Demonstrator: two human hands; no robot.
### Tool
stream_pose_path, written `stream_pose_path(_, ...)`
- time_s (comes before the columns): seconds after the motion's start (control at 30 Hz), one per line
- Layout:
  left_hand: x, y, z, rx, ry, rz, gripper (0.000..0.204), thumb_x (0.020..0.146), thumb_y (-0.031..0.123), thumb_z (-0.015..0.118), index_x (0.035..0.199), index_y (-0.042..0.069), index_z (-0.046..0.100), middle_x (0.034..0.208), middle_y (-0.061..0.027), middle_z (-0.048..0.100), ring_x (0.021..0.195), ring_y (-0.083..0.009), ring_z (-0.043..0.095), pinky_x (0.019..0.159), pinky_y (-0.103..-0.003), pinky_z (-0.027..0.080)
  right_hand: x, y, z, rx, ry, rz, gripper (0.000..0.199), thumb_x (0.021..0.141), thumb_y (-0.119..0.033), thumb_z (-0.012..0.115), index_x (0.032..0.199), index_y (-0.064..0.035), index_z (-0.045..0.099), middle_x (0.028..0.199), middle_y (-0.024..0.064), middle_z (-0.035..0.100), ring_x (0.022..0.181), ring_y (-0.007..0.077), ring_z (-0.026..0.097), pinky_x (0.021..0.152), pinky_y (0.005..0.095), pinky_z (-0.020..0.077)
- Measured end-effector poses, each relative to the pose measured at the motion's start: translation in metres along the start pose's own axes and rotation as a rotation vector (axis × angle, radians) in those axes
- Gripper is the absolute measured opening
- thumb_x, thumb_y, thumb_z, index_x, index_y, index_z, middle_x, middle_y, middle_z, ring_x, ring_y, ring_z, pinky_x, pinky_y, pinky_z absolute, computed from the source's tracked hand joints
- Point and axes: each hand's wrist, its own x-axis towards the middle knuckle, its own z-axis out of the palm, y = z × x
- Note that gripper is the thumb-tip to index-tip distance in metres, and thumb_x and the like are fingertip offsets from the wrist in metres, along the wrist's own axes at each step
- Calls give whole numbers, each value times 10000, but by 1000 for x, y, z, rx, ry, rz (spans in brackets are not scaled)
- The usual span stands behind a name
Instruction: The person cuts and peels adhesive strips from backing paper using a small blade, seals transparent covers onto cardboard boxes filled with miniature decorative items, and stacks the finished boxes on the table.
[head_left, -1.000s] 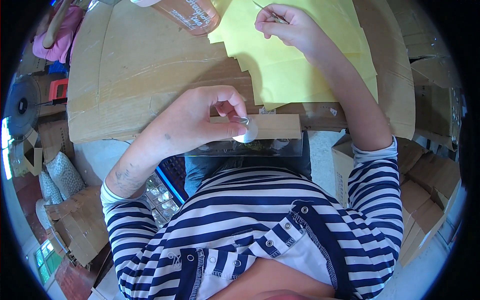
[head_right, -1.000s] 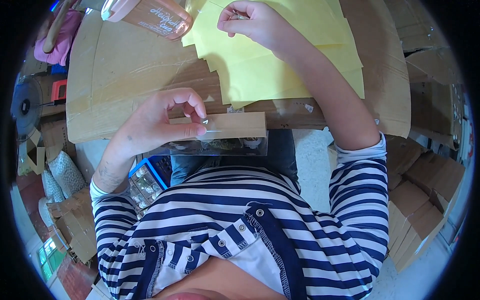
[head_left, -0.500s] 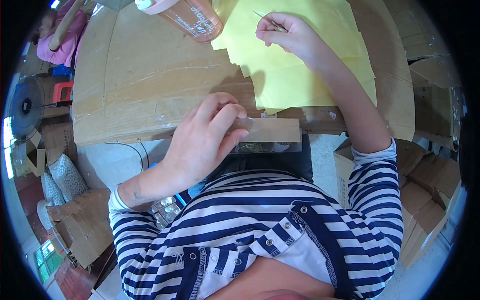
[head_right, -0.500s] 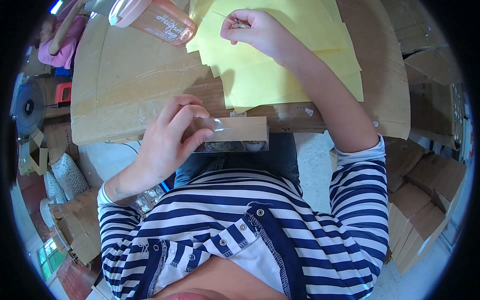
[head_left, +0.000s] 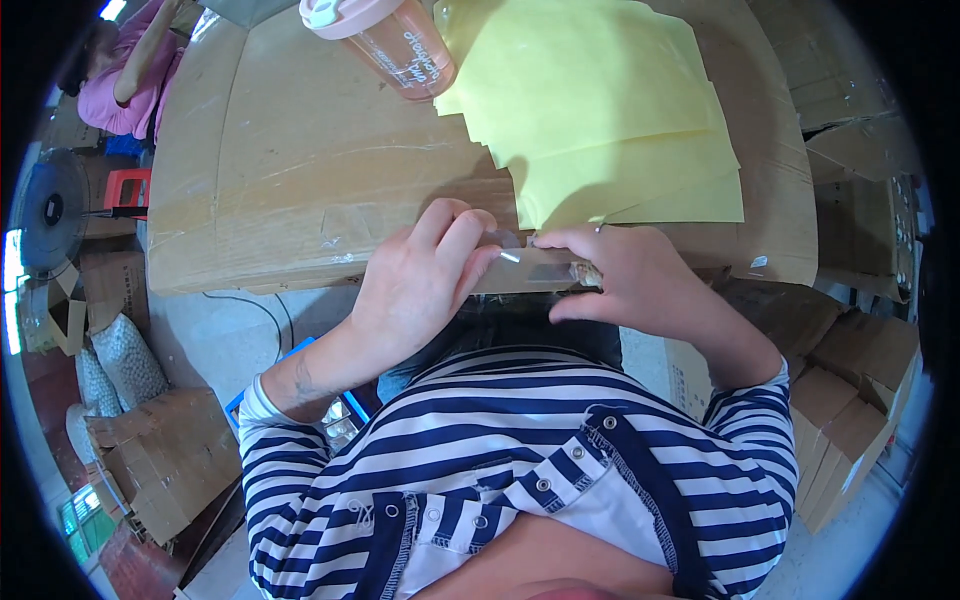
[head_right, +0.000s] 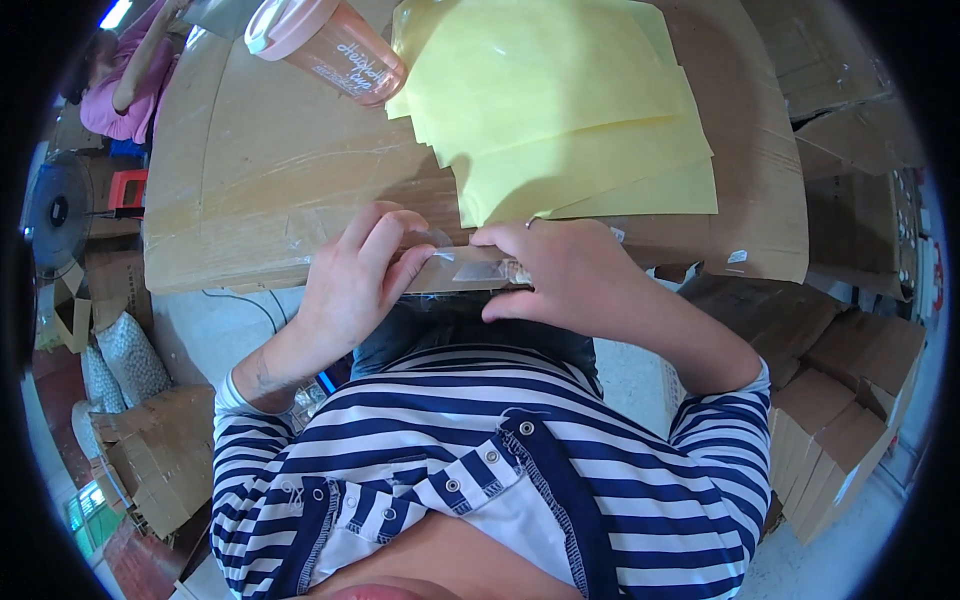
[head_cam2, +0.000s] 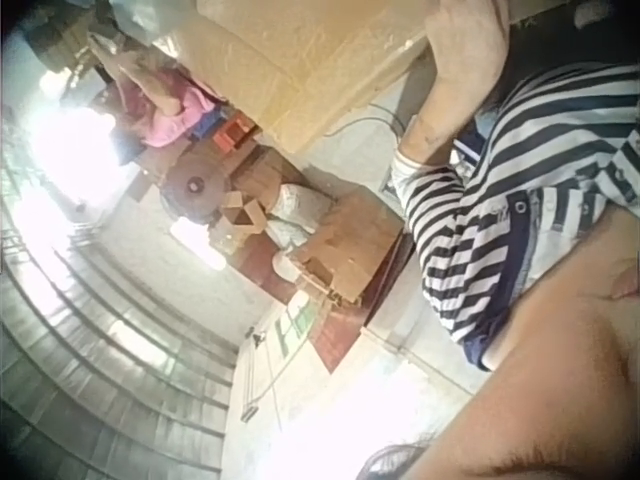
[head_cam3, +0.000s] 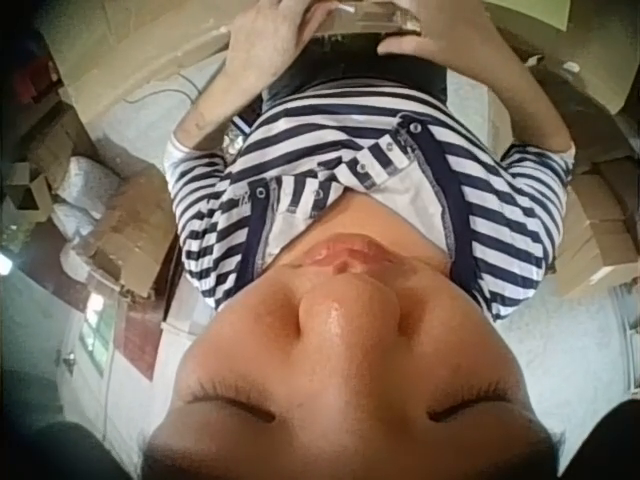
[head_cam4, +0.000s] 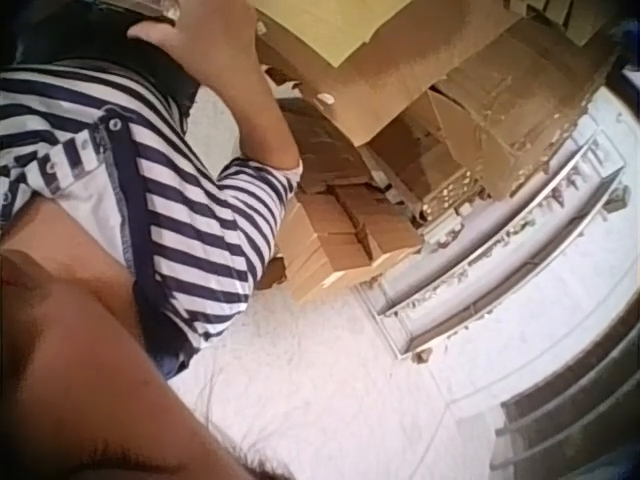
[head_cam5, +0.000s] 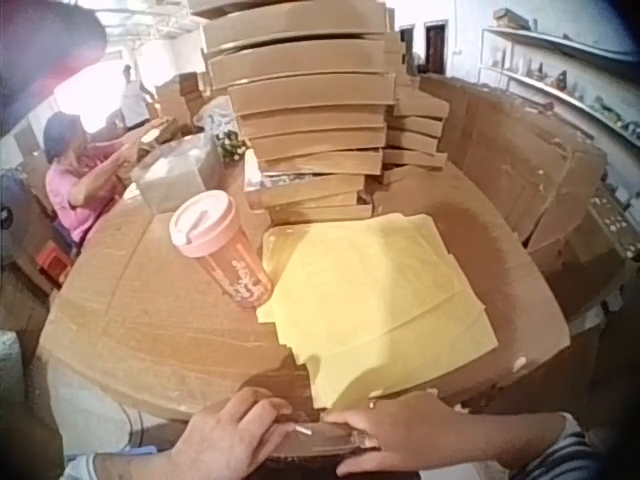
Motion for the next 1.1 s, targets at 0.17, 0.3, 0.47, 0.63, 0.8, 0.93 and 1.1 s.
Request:
stream_pose_path(0.17,3,-1,-4,-40,-3,-82,230,907,171,707,1082,60,606,1001,-105,635,779,-266,693,609,-363,560,2,-2,9,-124,72,25,484,784,-390,792,1152,-97,679,914,112,702,808,295,687,710,382,517)
stream_pose_path(0.3,4,8,-9,-115,-3,-123,208,899,203,692,1033,79,593,980,-128,613,806,-344,664,636,-423,555,-7,1,15,-170,194,-101,455,802,-411,769,1114,-90,685,873,120,703,758,312,690,660,418,524)
stream_pose_path(0.47,-2,8,-2,-120,-80,-156,364,899,364,689,1087,84,549,1017,-165,612,868,-385,661,675,-468,554,-11,1,23,-130,195,-22,470,750,-361,815,1101,-69,704,944,139,723,837,305,711,745,381,554)
stream_pose_path(0.63,3,3,5,-5,-104,-168,447,936,460,609,1131,64,545,1033,-198,658,896,-383,682,721,-482,556,-14,1,26,-202,191,-104,474,769,-401,795,1104,-81,697,919,131,725,786,310,706,699,397,553)
stream_pose_path(0.8,23,3,2,-29,-433,-169,477,981,529,513,997,75,658,889,-174,697,891,-366,684,734,-479,545,-12,-4,25,-229,210,-70,464,768,-409,794,1088,-84,704,935,120,731,803,305,713,703,396,555)
stream_pose_path(0.93,25,-5,8,-40,-449,-148,522,988,553,479,997,72,680,864,-182,699,874,-369,684,752,-486,537,-13,1,27,-261,235,-119,470,770,-405,796,1105,-89,700,941,107,734,806,296,716,702,387,556)
stream_pose_path(1.1,22,-12,14,-230,-488,-127,477,1014,501,456,1082,89,687,952,-192,698,920,-375,670,804,-473,518,-18,-2,31,-303,268,-193,434,776,-414,798,1067,-109,694,907,84,727,783,290,713,669,383,552)
